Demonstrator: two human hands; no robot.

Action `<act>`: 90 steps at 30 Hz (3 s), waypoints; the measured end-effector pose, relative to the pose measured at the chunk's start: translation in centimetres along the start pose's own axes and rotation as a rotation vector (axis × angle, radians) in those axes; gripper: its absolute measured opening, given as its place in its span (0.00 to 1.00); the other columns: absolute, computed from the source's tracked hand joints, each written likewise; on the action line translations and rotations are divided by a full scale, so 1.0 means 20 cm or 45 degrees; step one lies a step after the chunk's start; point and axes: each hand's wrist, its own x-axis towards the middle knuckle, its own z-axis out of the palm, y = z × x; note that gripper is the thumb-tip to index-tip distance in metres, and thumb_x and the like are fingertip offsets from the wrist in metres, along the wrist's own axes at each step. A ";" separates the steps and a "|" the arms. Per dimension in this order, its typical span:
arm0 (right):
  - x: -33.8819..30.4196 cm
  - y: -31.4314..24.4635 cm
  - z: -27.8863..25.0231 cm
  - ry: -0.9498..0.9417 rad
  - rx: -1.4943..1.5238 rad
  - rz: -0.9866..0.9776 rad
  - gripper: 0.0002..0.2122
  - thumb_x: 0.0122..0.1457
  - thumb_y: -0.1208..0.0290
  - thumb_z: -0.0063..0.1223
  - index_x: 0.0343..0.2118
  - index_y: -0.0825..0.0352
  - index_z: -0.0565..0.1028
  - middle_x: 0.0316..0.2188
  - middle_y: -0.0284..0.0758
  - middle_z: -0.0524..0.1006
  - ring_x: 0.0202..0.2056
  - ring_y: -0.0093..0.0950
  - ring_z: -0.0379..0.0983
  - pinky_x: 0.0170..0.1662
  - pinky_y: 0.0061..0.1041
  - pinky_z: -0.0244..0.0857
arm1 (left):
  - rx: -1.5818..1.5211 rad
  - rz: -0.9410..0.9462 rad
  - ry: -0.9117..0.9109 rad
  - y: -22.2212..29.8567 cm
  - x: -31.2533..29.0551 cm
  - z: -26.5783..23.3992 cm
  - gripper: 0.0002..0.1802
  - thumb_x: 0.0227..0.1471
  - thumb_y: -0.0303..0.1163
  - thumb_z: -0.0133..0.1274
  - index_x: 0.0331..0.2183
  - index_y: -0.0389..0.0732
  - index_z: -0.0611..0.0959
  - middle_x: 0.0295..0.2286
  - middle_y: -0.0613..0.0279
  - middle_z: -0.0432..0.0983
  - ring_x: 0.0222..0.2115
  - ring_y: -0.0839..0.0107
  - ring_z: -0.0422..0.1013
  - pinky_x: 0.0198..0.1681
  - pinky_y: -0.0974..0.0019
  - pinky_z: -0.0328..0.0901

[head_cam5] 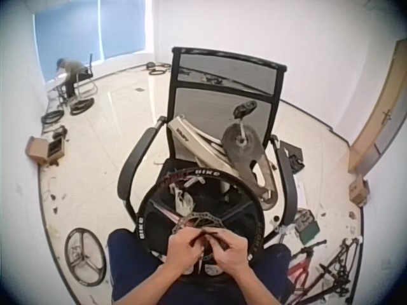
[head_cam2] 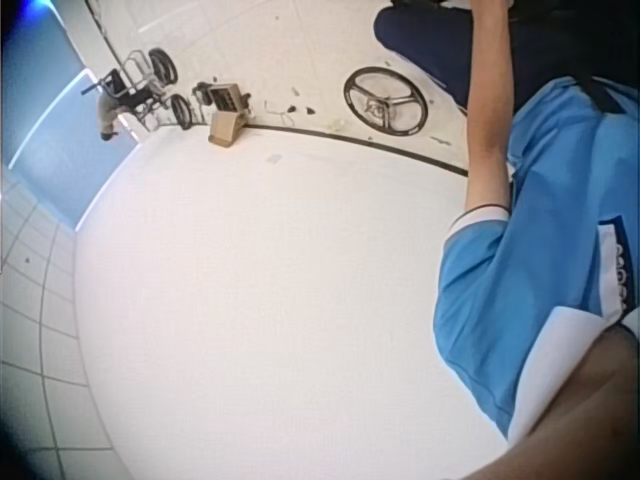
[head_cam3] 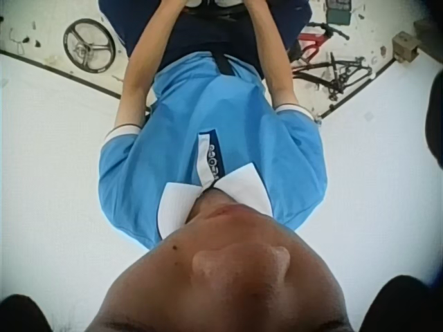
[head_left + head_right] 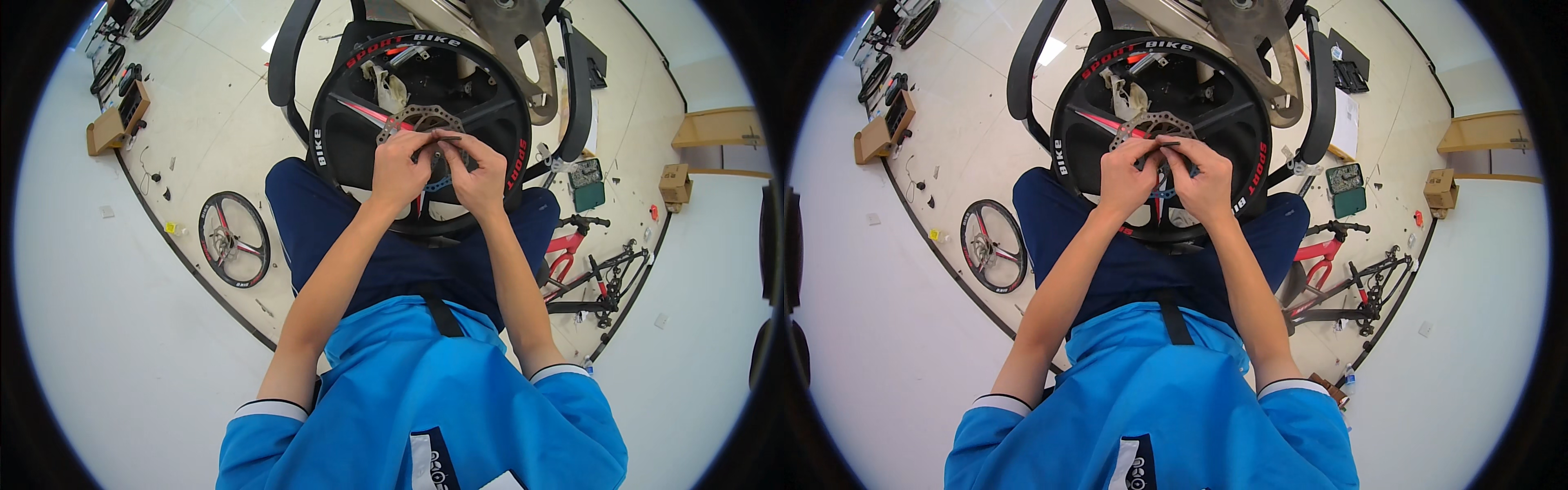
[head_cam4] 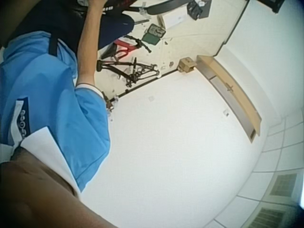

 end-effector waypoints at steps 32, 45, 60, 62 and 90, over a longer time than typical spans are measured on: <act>-0.12 -0.18 -0.01 0.343 -0.049 0.081 0.08 0.54 0.76 0.71 0.33 0.70 0.80 0.25 0.34 0.81 0.25 0.23 0.78 0.31 0.20 0.70 | -0.026 0.326 0.065 0.11 -0.10 0.02 0.10 0.47 0.18 0.61 0.36 0.36 0.85 0.34 0.55 0.83 0.35 0.53 0.79 0.38 0.58 0.73; 0.12 0.09 -0.24 -0.610 -0.496 -0.175 0.07 0.60 0.71 0.61 0.39 0.67 0.79 0.33 0.41 0.80 0.34 0.44 0.78 0.37 0.35 0.72 | 0.105 0.085 0.169 0.08 -0.17 0.02 0.09 0.46 0.24 0.67 0.33 0.37 0.87 0.28 0.57 0.80 0.31 0.58 0.76 0.37 0.61 0.71; 0.19 0.12 -0.23 -0.628 -0.680 -0.415 0.06 0.58 0.70 0.63 0.34 0.66 0.79 0.30 0.37 0.80 0.35 0.38 0.79 0.37 0.36 0.72 | 0.290 0.147 0.061 -0.06 -0.07 0.08 0.08 0.47 0.23 0.63 0.34 0.35 0.87 0.33 0.55 0.80 0.37 0.55 0.76 0.43 0.57 0.72; 0.19 0.13 -0.23 -0.621 -0.660 -0.423 0.06 0.57 0.70 0.63 0.34 0.66 0.79 0.30 0.37 0.80 0.35 0.38 0.79 0.37 0.36 0.72 | 0.278 0.144 0.092 -0.07 -0.07 0.09 0.08 0.48 0.23 0.63 0.34 0.35 0.87 0.33 0.54 0.80 0.37 0.54 0.76 0.42 0.57 0.72; 0.63 0.10 -0.29 -0.840 -0.898 -0.424 0.19 0.47 0.59 0.74 0.35 0.69 0.83 0.38 0.37 0.80 0.43 0.40 0.77 0.48 0.35 0.72 | 0.374 0.165 0.145 -0.08 -0.01 0.15 0.03 0.42 0.22 0.60 0.23 0.37 0.80 0.26 0.56 0.74 0.31 0.54 0.72 0.35 0.55 0.69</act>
